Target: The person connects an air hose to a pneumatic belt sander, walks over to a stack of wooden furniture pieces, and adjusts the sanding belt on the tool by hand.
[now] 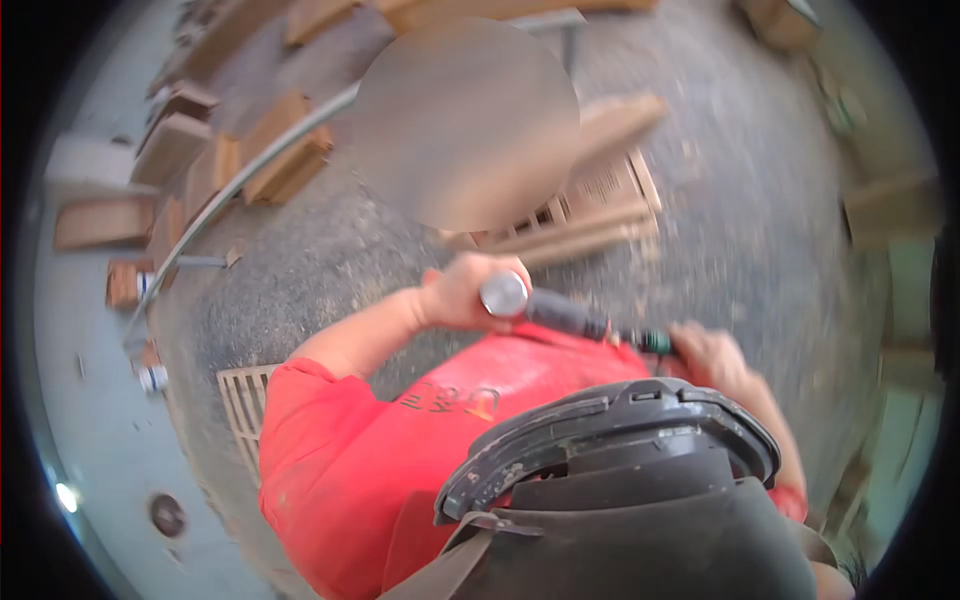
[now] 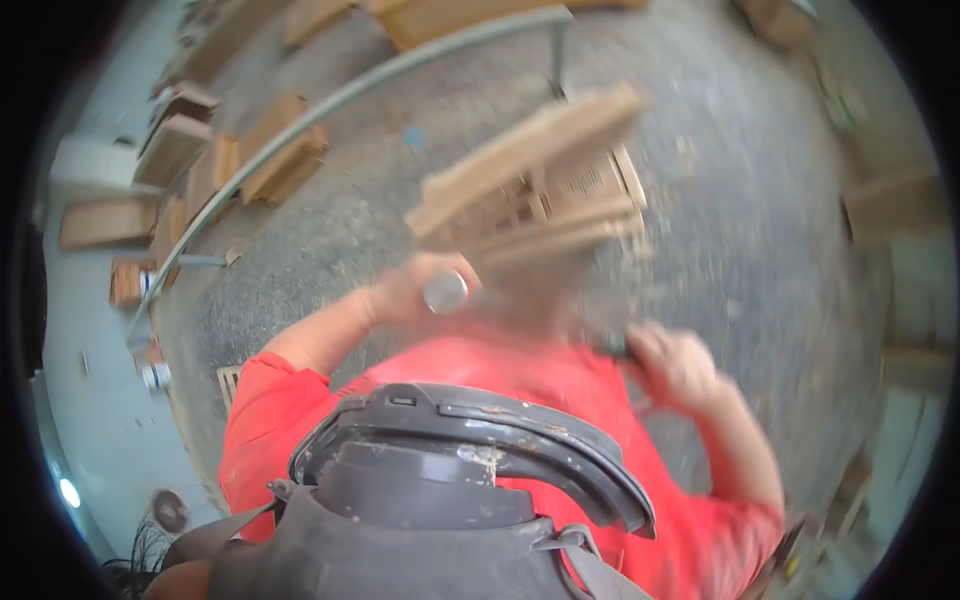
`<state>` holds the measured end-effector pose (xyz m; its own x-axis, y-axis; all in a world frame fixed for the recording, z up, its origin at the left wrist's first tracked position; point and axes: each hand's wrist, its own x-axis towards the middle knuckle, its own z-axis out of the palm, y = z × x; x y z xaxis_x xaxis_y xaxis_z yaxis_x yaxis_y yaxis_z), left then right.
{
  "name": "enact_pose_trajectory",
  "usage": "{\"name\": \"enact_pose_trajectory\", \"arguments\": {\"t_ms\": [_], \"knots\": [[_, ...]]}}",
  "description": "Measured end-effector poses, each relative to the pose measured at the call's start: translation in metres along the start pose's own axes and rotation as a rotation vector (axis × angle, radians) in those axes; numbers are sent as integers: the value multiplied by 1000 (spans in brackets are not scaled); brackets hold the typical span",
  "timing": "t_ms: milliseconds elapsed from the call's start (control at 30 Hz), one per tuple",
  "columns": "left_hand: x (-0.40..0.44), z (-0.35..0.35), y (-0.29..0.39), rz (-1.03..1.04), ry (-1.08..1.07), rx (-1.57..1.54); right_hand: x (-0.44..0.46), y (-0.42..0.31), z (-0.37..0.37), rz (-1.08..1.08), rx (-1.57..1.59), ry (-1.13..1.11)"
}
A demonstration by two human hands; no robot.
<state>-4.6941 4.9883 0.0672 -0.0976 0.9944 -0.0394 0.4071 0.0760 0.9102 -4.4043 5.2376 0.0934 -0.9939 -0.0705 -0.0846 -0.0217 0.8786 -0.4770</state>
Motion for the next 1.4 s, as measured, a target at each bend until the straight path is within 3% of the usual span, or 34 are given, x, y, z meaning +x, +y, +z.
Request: {"name": "enact_pose_trajectory", "arguments": {"t_ms": [267, 833, 900, 1000, 1067, 1200, 1267, 1333, 1400], "knots": [[-12, 10, -1, 39, 96, 62, 16, -21, -23, -63, 16, -77], [-17, 3, 0, 86, 181, 44, 34, -5, -15, -222, -48, 31], [-14, 4, 3, 56, 130, 14, 39, -15, -22, -147, 67, 63], [-7, 3, 11, -31, 171, 9, 33, -19, -27, 35, 90, -74], [3, -4, 11, 28, 120, 12, 33, -15, -25, 2, 285, -41], [27, -14, 1, 197, 73, 122, 27, 13, 2, 134, 302, -68], [39, -23, -9, 85, 83, 128, 29, 16, -4, 297, 346, -60], [52, -24, -9, 94, 115, 60, 23, 22, 10, 131, 383, 187], [66, -21, 0, 16, 56, 65, 23, 33, 17, 172, 378, 134]]}}
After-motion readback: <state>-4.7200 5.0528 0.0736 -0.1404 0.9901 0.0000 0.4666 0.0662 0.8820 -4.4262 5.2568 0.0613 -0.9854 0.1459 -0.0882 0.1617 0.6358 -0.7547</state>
